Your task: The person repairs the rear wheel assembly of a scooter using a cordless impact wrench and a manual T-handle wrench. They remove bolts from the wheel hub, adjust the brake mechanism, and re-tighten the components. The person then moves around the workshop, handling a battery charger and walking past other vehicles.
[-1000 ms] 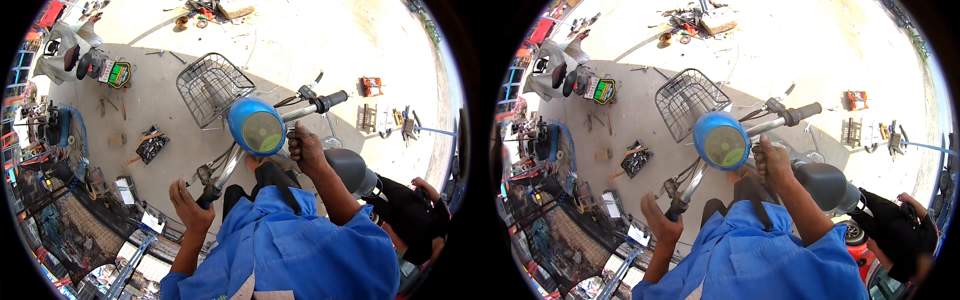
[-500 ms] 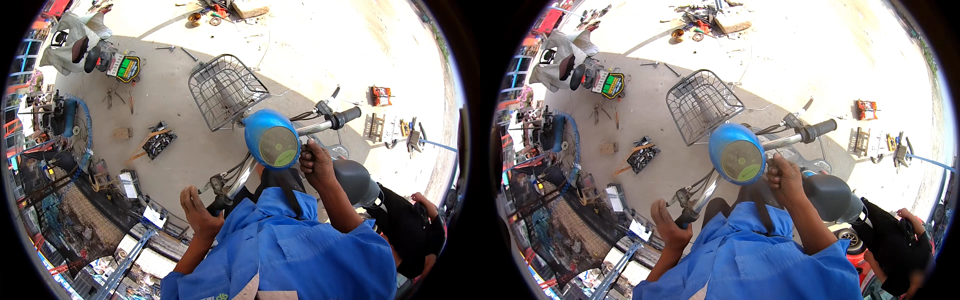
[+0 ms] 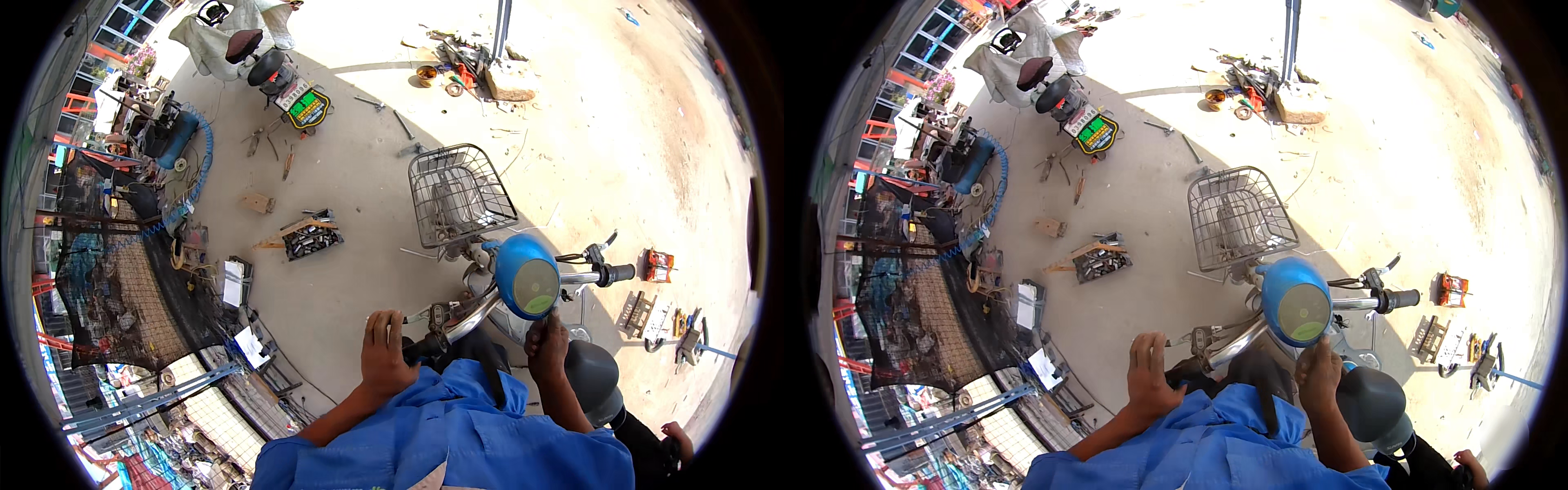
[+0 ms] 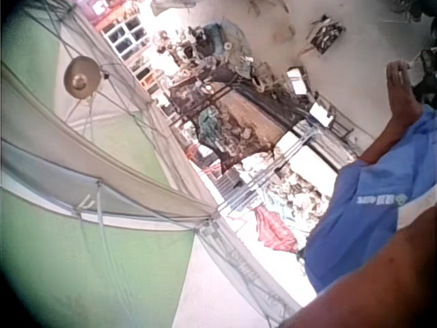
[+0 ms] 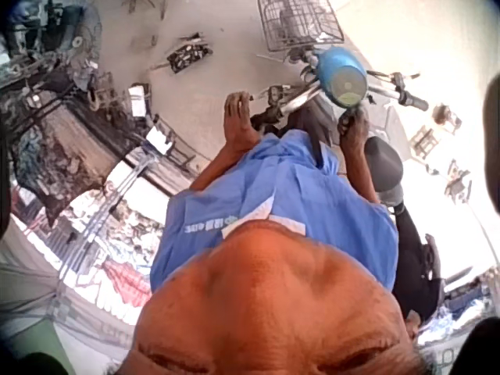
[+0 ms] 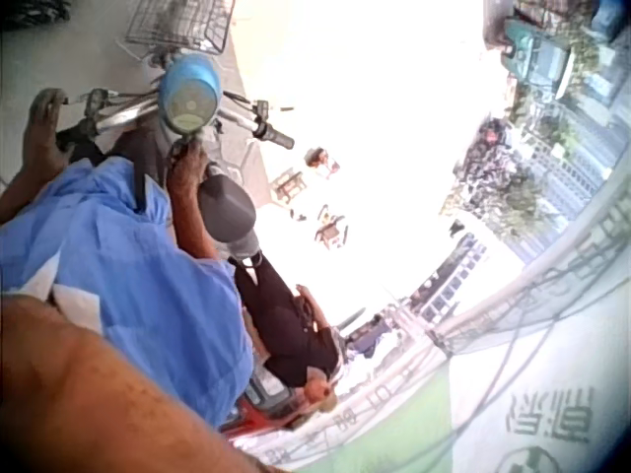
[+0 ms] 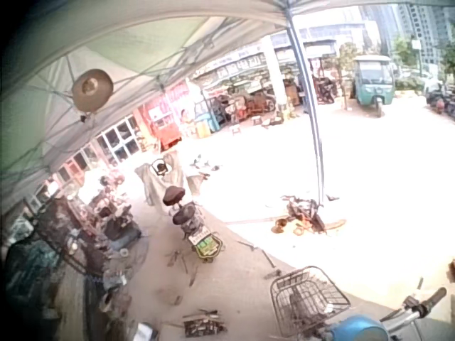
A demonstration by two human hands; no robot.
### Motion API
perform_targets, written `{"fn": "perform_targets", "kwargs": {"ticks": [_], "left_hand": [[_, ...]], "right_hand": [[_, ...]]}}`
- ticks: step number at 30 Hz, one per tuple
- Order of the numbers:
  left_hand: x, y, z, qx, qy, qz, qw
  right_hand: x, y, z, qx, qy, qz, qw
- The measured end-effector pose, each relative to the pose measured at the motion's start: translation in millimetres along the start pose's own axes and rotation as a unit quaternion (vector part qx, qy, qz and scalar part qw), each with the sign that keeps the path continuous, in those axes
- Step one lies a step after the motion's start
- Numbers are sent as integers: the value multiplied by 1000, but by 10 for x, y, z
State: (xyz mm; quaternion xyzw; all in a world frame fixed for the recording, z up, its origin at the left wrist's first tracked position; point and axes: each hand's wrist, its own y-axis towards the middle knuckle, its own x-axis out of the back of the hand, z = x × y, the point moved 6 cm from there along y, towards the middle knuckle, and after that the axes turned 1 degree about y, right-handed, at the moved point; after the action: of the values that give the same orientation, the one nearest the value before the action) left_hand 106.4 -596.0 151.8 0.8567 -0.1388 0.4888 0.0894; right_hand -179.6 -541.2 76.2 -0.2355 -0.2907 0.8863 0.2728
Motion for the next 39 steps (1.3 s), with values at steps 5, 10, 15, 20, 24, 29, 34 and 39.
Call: {"fn": "perform_targets", "kwargs": {"ticks": [5,10,15,20,24,29,34,39], "left_hand": [[53,-35,12,-27,-48,-31,998],[55,-109,132,-43,-64,-28,997],[309,-318,337,-98,-111,-27,989],[492,-1037,1416,-4,-138,-44,990],[493,-2077,2907,198,-89,-50,975],[797,-3669,4041,438,-111,-93,887],[552,-4996,4399,605,-175,-107,769],[787,-4595,4220,575,-271,-252,729]], "right_hand": [[-225,-322,-176,5,-104,9,995],[-798,-657,-242,85,-227,43,969],[-1220,-1020,-440,239,-252,58,936],[-1786,-1329,-604,376,-346,93,854],[-2331,-1607,-782,401,-372,132,826],[-2872,-1518,-1351,438,-465,208,741],[-3567,-1427,-2020,317,-576,322,681],[-4166,-1038,-2892,58,-529,370,762]]}}
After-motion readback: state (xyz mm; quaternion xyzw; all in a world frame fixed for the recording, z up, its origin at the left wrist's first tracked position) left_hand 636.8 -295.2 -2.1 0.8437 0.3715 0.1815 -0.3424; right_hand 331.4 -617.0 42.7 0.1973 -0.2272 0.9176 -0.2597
